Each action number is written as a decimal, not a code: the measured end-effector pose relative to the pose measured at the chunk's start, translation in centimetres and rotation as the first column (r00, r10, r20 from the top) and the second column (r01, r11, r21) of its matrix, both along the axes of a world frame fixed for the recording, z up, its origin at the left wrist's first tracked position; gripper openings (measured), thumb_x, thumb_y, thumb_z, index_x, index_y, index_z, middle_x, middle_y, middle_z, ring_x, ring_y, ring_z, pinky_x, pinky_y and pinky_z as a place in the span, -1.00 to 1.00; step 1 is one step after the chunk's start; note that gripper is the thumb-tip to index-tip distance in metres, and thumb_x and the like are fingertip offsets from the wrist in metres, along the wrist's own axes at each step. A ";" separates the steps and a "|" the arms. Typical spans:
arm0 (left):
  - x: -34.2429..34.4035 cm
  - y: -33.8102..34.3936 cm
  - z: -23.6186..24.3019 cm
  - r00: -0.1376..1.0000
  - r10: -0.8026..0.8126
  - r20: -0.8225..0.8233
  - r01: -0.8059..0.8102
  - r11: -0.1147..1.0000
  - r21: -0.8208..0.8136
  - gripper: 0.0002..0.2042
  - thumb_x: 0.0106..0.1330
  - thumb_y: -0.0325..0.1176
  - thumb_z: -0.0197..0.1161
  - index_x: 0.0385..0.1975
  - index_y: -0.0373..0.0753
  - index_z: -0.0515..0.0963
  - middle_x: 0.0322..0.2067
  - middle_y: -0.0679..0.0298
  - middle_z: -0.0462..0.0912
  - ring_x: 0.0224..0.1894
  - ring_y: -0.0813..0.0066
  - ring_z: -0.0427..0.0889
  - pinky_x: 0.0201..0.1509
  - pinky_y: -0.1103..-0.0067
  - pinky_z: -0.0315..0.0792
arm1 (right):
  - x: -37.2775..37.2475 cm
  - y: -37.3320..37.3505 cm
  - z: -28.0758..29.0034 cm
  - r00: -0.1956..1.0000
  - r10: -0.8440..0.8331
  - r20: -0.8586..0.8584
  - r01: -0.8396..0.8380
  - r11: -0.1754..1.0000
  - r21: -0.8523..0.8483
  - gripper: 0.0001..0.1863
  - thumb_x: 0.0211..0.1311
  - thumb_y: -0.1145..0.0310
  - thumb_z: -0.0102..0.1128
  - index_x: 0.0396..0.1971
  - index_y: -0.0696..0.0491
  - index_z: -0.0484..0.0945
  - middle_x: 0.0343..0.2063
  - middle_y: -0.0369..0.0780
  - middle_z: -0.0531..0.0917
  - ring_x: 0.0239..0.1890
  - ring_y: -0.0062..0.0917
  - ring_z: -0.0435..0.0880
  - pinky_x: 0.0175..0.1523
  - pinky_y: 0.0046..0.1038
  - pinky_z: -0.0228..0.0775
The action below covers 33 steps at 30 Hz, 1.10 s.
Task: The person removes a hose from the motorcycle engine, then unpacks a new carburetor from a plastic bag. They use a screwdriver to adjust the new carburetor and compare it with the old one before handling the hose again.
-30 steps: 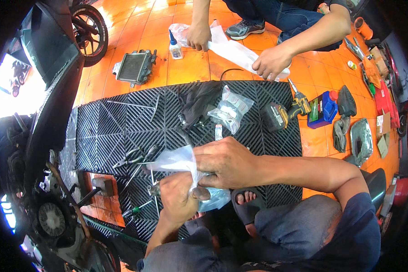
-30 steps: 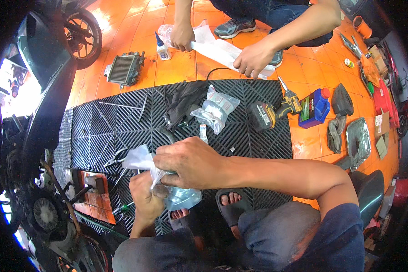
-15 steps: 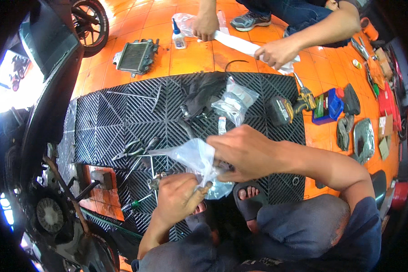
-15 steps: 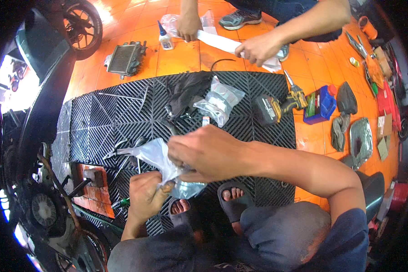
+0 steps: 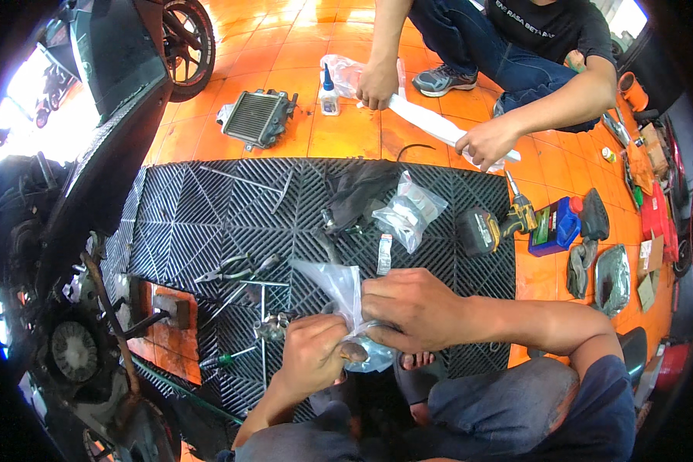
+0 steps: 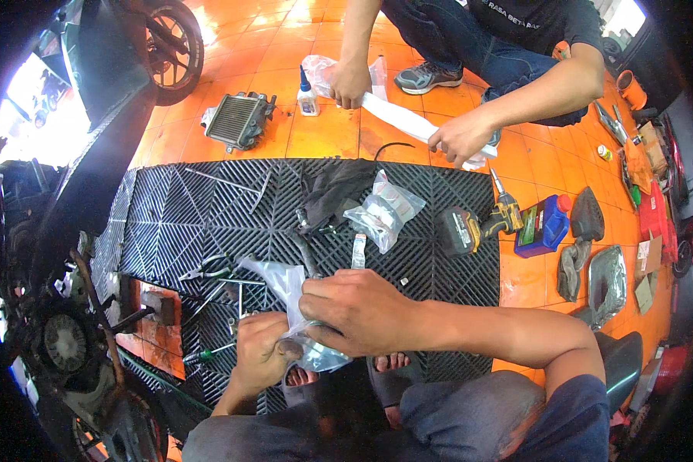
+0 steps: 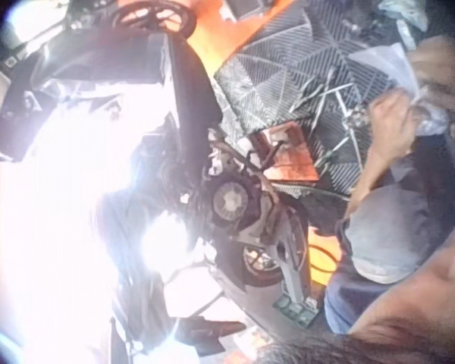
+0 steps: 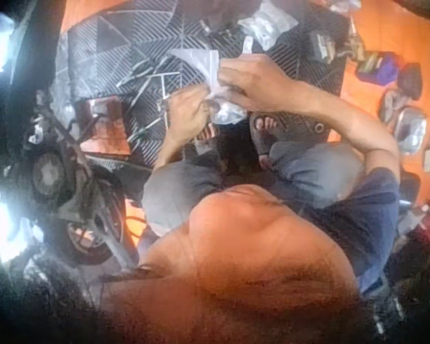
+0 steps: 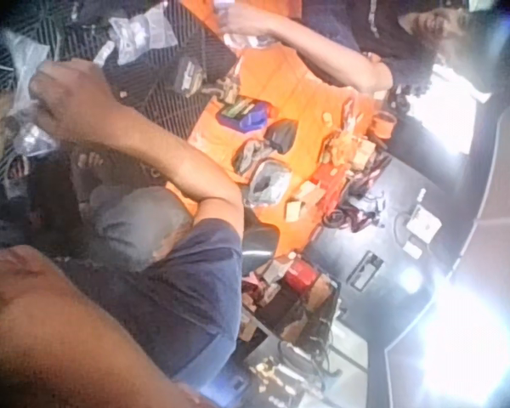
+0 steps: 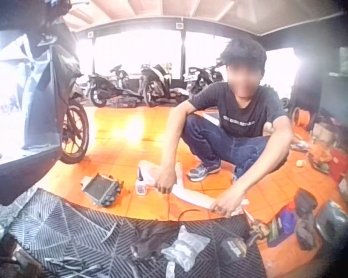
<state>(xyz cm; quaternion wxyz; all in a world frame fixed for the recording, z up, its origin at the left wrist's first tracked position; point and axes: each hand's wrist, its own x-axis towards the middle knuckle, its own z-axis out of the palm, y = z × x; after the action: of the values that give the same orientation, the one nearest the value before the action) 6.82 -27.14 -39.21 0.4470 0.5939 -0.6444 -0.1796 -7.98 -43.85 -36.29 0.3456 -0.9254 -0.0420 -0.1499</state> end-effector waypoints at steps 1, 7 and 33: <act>-0.2 0.0 0.0 1.000 0.020 0.000 -0.020 1.000 0.005 -0.77 -0.05 -0.38 0.42 -0.60 -0.35 0.48 -0.64 0.15 0.48 -0.62 0.16 0.52 -0.53 0.38 0.40 | 0.0 0.3 -0.1 1.000 -0.024 0.002 0.024 1.000 0.008 -0.71 0.00 0.29 0.38 -0.39 0.11 0.47 -0.43 -0.17 0.50 -0.43 -0.24 0.58 -0.30 -0.27 0.43; -0.2 -0.4 -0.6 0.998 0.037 -0.054 -0.043 0.993 -0.114 -0.77 -0.01 -0.34 0.42 -0.56 -0.35 0.53 -0.61 0.15 0.53 -0.63 0.17 0.54 -0.53 0.39 0.41 | 1.0 2.1 -0.6 0.989 -0.147 0.028 0.145 0.988 0.052 -0.72 -0.06 0.29 0.40 -0.47 0.10 0.48 -0.47 -0.18 0.53 -0.50 -0.20 0.59 -0.36 -0.23 0.43; 0.7 -0.1 1.5 0.989 -0.059 0.137 0.077 0.989 -0.130 -0.73 -0.18 -0.42 0.46 -0.66 -0.25 0.41 -0.60 0.26 0.48 -0.59 0.31 0.54 -0.50 0.45 0.42 | -0.4 -0.8 2.0 0.982 0.143 0.126 -0.083 0.917 -0.391 -0.69 0.01 0.22 0.33 -0.31 0.10 0.57 -0.28 -0.22 0.62 -0.36 -0.53 0.60 -0.30 -0.49 0.41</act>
<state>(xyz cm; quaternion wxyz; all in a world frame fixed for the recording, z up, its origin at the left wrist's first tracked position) 7.48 -27.21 -37.71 0.4359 0.5506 -0.7031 -0.1112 -8.41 -44.60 -34.33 0.1615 -0.9569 -0.1505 -0.1888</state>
